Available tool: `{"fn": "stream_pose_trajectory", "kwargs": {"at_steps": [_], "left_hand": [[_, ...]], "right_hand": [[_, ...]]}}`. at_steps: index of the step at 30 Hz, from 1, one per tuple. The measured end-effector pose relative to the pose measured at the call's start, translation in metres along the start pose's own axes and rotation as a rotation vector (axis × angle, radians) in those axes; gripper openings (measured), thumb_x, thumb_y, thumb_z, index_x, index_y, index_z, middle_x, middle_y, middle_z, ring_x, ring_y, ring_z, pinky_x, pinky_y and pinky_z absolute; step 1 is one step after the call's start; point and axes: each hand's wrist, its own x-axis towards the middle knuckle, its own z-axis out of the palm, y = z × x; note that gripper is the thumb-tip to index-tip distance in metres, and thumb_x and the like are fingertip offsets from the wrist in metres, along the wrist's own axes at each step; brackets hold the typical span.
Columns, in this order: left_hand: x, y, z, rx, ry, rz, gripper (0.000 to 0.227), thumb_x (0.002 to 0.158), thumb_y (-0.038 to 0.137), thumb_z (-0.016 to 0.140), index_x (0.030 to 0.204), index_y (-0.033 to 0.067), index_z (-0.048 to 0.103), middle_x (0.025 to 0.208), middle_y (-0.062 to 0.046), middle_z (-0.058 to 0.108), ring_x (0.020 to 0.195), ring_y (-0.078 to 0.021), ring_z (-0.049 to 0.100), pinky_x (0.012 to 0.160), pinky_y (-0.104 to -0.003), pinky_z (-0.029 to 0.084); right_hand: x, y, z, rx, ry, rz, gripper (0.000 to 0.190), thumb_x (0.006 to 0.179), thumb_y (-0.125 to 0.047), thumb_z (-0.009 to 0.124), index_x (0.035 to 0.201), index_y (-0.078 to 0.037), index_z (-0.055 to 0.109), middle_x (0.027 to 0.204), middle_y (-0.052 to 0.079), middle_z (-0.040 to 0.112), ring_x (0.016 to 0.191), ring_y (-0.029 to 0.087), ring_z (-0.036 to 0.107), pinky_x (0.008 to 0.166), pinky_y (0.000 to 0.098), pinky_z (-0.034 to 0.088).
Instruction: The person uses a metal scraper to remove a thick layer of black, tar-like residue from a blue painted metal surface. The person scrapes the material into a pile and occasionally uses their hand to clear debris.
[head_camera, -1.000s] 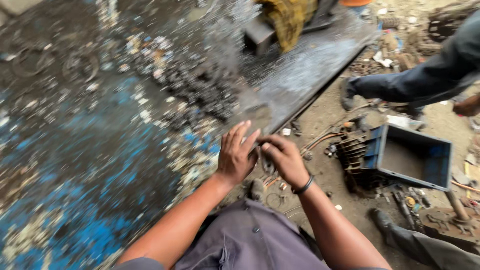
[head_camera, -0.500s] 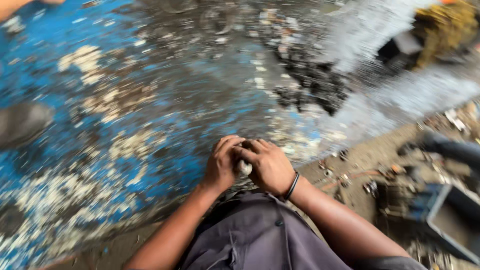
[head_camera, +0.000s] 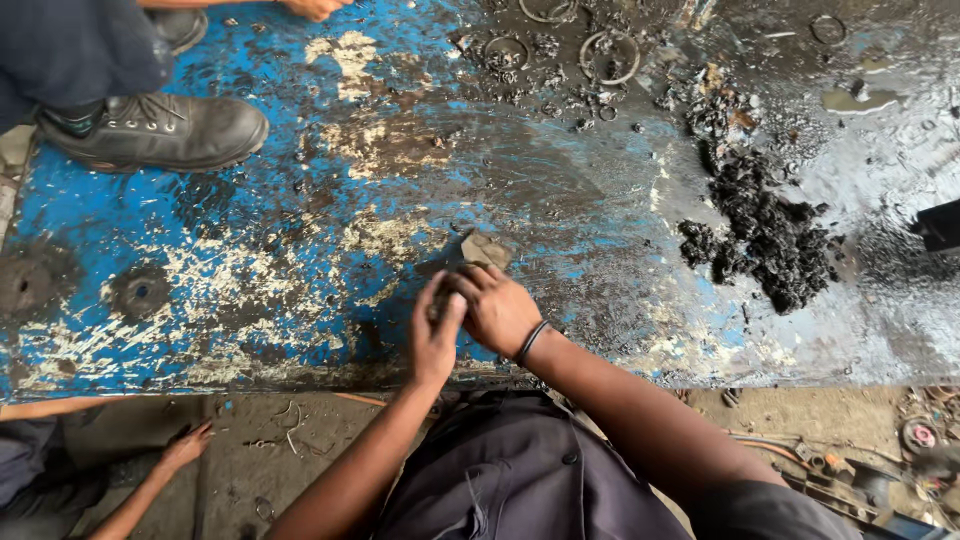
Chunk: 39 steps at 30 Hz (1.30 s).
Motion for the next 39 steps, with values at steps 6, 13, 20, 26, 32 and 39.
{"fn": "stream_pose_trajectory", "kwargs": {"at_steps": [6,13,20,26,32,39], "left_hand": [[0.055,0.01,-0.032,0.007,0.4,-0.075,0.015,0.098,0.02,0.065,0.097,0.0053,0.066,0.083,-0.004,0.07,0.072,-0.0109,0.064,0.063,-0.025,0.051],[0.231,0.004,-0.176,0.035,0.735,0.158,0.013,0.101,0.014,0.069,0.098,0.0036,0.063,0.084,-0.005,0.071,0.061,-0.0098,0.063,0.047,-0.027,0.048],[0.364,-0.091,-0.163,0.144,0.75,0.011,0.017,0.093,0.013,0.075,0.093,0.0017,0.062,0.08,-0.008,0.073,0.053,-0.0151,0.07,0.04,-0.031,0.059],[0.413,-0.131,-0.015,-0.067,0.497,0.004,0.016,0.09,0.013,0.072,0.098,0.0077,0.06,0.08,-0.009,0.071,0.049,-0.0165,0.066,0.039,-0.03,0.056],[0.366,-0.123,0.209,0.059,0.417,-0.012,0.023,0.089,0.02,0.075,0.096,0.0015,0.063,0.085,-0.012,0.073,0.062,-0.0217,0.073,0.05,-0.035,0.062],[0.32,-0.045,0.29,-0.071,0.213,0.101,0.011,0.089,0.011,0.064,0.094,0.0029,0.058,0.082,-0.008,0.069,0.061,-0.0191,0.067,0.051,-0.032,0.056]], "right_hand": [[-0.046,0.004,-0.028,0.157,-0.027,0.292,0.047,0.088,-0.02,0.072,0.132,-0.007,0.064,0.134,0.02,0.064,0.12,0.04,0.061,0.099,0.0456,0.052],[-0.235,0.057,-0.076,0.165,0.257,1.129,0.038,0.097,-0.024,0.064,0.131,-0.007,0.068,0.125,0.015,0.073,0.11,0.026,0.072,0.094,0.0381,0.057],[-0.414,0.055,-0.056,0.065,0.46,1.423,0.033,0.1,-0.023,0.067,0.122,0.001,0.075,0.1,0.017,0.081,0.086,0.024,0.079,0.079,0.0348,0.059],[-0.484,0.017,-0.005,0.216,0.647,1.615,0.031,0.095,-0.02,0.072,0.117,0.001,0.076,0.095,0.015,0.081,0.087,0.02,0.078,0.074,0.0331,0.06],[-0.472,0.001,0.001,0.29,0.505,1.751,0.033,0.092,-0.022,0.072,0.119,-0.002,0.076,0.093,0.017,0.083,0.088,0.023,0.079,0.08,0.0339,0.059],[-0.43,0.03,-0.057,0.079,0.424,1.579,0.033,0.094,-0.024,0.069,0.12,-0.004,0.075,0.099,0.013,0.081,0.091,0.02,0.077,0.082,0.0321,0.057]]}}
